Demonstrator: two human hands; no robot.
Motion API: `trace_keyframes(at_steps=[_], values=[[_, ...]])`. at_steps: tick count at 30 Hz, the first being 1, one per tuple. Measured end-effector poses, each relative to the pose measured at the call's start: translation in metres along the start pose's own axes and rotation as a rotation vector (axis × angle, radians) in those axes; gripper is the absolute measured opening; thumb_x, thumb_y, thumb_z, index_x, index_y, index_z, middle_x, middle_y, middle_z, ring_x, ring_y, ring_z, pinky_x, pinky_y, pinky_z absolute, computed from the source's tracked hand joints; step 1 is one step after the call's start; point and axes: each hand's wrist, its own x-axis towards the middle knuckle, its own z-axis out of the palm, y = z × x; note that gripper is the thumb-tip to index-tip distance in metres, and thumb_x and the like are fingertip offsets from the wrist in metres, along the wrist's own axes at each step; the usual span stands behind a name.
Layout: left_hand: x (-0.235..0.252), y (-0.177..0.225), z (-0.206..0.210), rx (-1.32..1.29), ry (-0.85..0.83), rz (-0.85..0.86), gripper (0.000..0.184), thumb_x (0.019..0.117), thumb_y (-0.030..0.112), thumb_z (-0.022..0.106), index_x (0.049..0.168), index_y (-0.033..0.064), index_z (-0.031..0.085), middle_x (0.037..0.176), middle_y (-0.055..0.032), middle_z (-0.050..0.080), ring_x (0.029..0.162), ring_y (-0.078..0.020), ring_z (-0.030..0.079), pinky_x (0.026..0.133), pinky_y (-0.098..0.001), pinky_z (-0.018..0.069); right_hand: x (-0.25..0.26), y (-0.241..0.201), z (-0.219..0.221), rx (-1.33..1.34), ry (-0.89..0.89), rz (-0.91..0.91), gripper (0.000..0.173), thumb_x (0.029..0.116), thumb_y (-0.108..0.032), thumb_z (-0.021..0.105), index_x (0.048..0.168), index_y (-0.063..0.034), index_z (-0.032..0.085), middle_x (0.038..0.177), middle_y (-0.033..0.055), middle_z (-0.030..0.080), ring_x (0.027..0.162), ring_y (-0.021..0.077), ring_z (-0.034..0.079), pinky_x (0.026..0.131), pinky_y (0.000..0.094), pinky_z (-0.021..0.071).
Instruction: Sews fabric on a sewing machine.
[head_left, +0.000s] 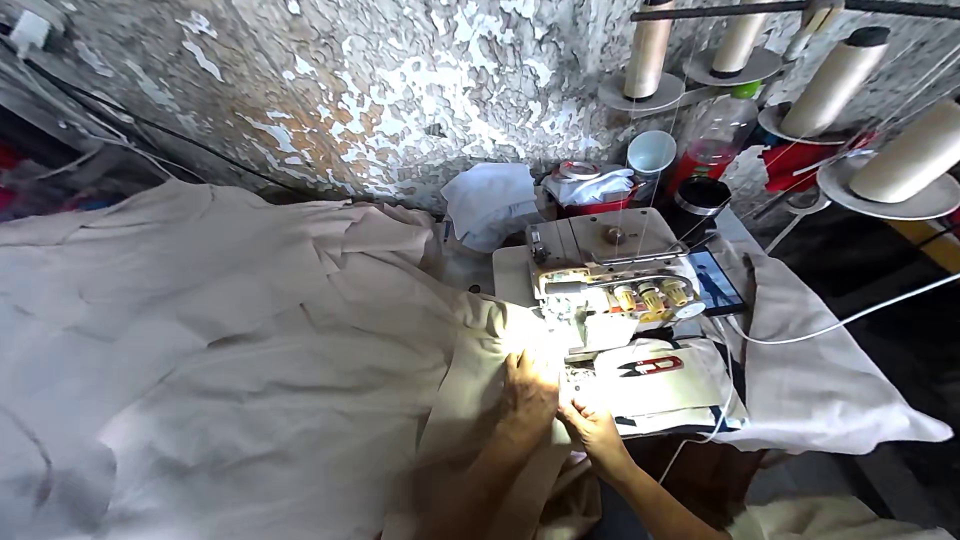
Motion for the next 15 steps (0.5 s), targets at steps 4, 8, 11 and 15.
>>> trace_keyframes(at_steps=[4, 8, 11, 15], values=[[0.0, 0.005, 0.0, 0.014, 0.002, -0.041, 0.025, 0.0867, 0.006, 0.065, 0.106, 0.0084, 0.081, 0.103, -0.012, 0.078, 0.091, -0.0327, 0.074, 0.079, -0.0468, 0.0554, -0.003, -0.005, -0.002, 0.054, -0.014, 0.027, 0.022, 0.1017, -0.004, 0.055, 0.084, -0.0028, 0.068, 0.071, -0.0037, 0.067, 0.065, -0.0001, 0.062, 0.065, 0.0186, 0.0537], [0.004, 0.014, 0.003, -0.056, 0.039, -0.144, 0.022, 0.0902, 0.01, 0.064, 0.104, 0.0029, 0.08, 0.106, -0.0163, 0.077, 0.098, -0.038, 0.073, 0.088, -0.0518, 0.056, 0.001, -0.013, -0.002, 0.079, 0.008, -0.007, 0.022, 0.1028, -0.003, 0.051, 0.087, -0.0029, 0.067, 0.071, -0.0033, 0.067, 0.065, 0.001, 0.064, 0.065, 0.0198, 0.0554], [0.007, 0.016, 0.005, -0.08, 0.001, -0.221, 0.026, 0.0919, 0.01, 0.061, 0.109, -0.0002, 0.078, 0.111, -0.0189, 0.075, 0.107, -0.0407, 0.071, 0.097, -0.0525, 0.0527, 0.007, -0.023, -0.001, 0.057, 0.054, -0.031, 0.021, 0.1018, -0.002, 0.054, 0.086, -0.0018, 0.067, 0.069, -0.0024, 0.067, 0.063, 0.0016, 0.064, 0.064, 0.0196, 0.0557], [0.013, 0.014, 0.007, -0.096, -0.02, -0.25, 0.025, 0.0882, 0.006, 0.061, 0.105, -0.0037, 0.077, 0.109, -0.0235, 0.074, 0.106, -0.0428, 0.07, 0.097, -0.0515, 0.0524, 0.012, -0.028, 0.002, 0.034, 0.096, -0.063, 0.019, 0.1005, 0.0, 0.055, 0.085, -0.0013, 0.067, 0.068, -0.0022, 0.066, 0.062, 0.0011, 0.063, 0.062, 0.0186, 0.0547]])
